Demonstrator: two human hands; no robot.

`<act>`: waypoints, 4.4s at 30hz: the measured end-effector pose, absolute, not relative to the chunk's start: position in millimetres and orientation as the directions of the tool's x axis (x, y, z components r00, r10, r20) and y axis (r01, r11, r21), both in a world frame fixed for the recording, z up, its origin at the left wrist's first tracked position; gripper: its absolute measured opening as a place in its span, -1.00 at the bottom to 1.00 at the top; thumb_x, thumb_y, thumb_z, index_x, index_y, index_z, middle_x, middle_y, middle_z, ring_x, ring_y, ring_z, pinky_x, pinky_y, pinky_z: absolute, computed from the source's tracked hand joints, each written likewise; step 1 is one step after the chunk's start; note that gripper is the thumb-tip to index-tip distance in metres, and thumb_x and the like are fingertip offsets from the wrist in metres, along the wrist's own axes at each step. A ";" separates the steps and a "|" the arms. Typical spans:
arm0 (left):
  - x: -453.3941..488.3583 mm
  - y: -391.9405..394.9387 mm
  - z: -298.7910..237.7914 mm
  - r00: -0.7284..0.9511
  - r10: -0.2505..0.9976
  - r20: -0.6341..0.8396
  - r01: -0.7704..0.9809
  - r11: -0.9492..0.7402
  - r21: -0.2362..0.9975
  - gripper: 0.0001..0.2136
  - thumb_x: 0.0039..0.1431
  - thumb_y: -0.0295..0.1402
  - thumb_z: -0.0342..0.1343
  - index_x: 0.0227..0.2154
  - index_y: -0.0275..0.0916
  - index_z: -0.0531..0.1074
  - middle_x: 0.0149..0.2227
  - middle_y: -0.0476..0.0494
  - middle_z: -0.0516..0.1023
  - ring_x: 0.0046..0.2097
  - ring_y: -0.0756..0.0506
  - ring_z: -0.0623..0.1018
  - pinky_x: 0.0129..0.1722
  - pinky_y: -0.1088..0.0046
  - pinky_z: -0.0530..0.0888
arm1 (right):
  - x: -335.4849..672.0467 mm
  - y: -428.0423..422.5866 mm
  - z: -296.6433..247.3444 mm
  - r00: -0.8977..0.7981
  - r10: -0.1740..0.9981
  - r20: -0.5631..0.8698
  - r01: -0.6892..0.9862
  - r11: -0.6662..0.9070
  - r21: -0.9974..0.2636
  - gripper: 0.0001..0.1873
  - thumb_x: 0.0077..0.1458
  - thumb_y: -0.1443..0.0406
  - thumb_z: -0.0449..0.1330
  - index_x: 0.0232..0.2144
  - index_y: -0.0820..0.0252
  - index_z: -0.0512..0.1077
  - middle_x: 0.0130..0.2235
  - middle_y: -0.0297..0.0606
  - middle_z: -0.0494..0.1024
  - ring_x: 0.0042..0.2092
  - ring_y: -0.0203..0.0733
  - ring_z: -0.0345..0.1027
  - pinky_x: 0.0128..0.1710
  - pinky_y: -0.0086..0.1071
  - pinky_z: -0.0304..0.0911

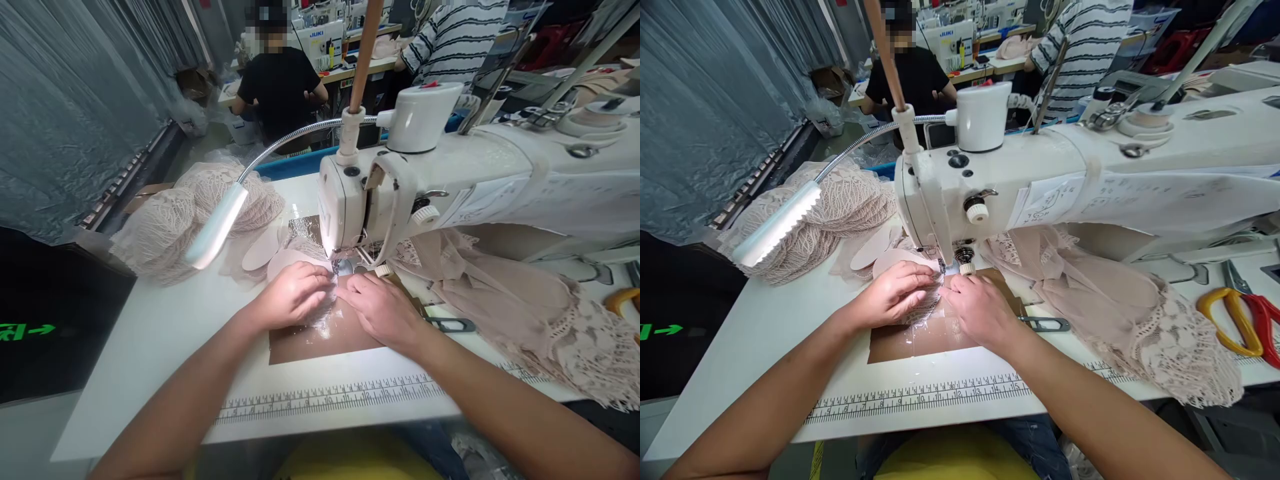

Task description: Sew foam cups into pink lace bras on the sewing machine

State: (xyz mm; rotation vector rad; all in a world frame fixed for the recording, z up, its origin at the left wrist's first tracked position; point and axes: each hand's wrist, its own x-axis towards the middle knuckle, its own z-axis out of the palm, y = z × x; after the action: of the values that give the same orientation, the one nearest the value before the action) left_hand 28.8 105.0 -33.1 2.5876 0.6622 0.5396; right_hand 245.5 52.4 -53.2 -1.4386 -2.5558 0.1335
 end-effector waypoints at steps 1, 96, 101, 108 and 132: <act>30.5 104.3 -35.1 0.837 0.488 0.248 0.361 -0.833 0.420 -0.71 0.29 -0.30 -0.08 -0.02 -0.26 0.39 0.02 -0.26 0.46 0.00 -0.17 0.42 0.01 0.25 0.34 | 245.8 52.1 -53.2 -0.502 0.854 0.135 0.836 0.520 -0.177 -0.59 0.10 0.50 -0.01 -0.09 0.16 0.49 -0.31 -0.22 0.42 -0.30 -0.18 0.18 -0.30 -0.33 0.05; 37.6 91.4 -42.1 0.836 0.537 0.109 0.525 -0.842 0.127 -0.64 0.32 -0.34 -0.16 0.11 -0.30 0.31 0.16 -0.23 0.35 -0.08 -0.17 0.37 -0.10 0.23 0.37 | 253.6 41.1 -50.8 -0.677 0.667 0.309 0.625 0.744 -0.237 -0.79 0.08 0.44 0.06 -0.35 0.24 0.50 -0.43 -0.26 0.45 -0.39 -0.22 0.22 -0.38 -0.36 0.10; 38.0 93.8 -42.2 0.845 0.529 0.081 0.526 -0.848 0.059 -0.61 0.30 -0.35 -0.14 0.14 -0.31 0.28 0.20 -0.19 0.31 -0.09 -0.19 0.35 -0.13 0.23 0.35 | 253.5 40.8 -51.5 -0.673 0.670 0.313 0.628 0.741 -0.236 -0.79 0.09 0.42 0.05 -0.36 0.25 0.50 -0.44 -0.26 0.43 -0.40 -0.22 0.20 -0.38 -0.36 0.09; 40.4 98.5 -40.9 0.848 0.528 0.052 0.526 -0.849 0.040 -0.59 0.26 -0.38 -0.10 0.15 -0.35 0.26 0.22 -0.21 0.27 -0.08 -0.21 0.35 -0.11 0.24 0.32 | 253.1 43.5 -53.0 -0.645 0.696 0.316 0.666 0.715 -0.214 -0.78 0.09 0.43 0.05 -0.31 0.24 0.50 -0.42 -0.25 0.45 -0.37 -0.19 0.19 -0.35 -0.34 0.08; 35.6 111.6 -47.9 0.839 0.522 0.155 0.510 -0.853 0.110 -0.68 0.30 -0.41 -0.09 0.07 -0.20 0.37 0.14 -0.16 0.39 0.03 -0.20 0.36 -0.03 0.20 0.33 | 241.7 54.3 -52.9 -0.425 0.881 0.208 0.892 0.447 -0.071 -0.61 0.07 0.48 0.03 -0.09 0.18 0.48 -0.38 -0.25 0.45 -0.36 -0.20 0.21 -0.41 -0.34 0.00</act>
State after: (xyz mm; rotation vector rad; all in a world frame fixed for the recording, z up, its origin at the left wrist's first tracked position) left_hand 35.6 111.6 -47.9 2.9509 0.8294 0.2768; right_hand 241.7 54.3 -52.9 -1.5455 -2.4827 -0.0732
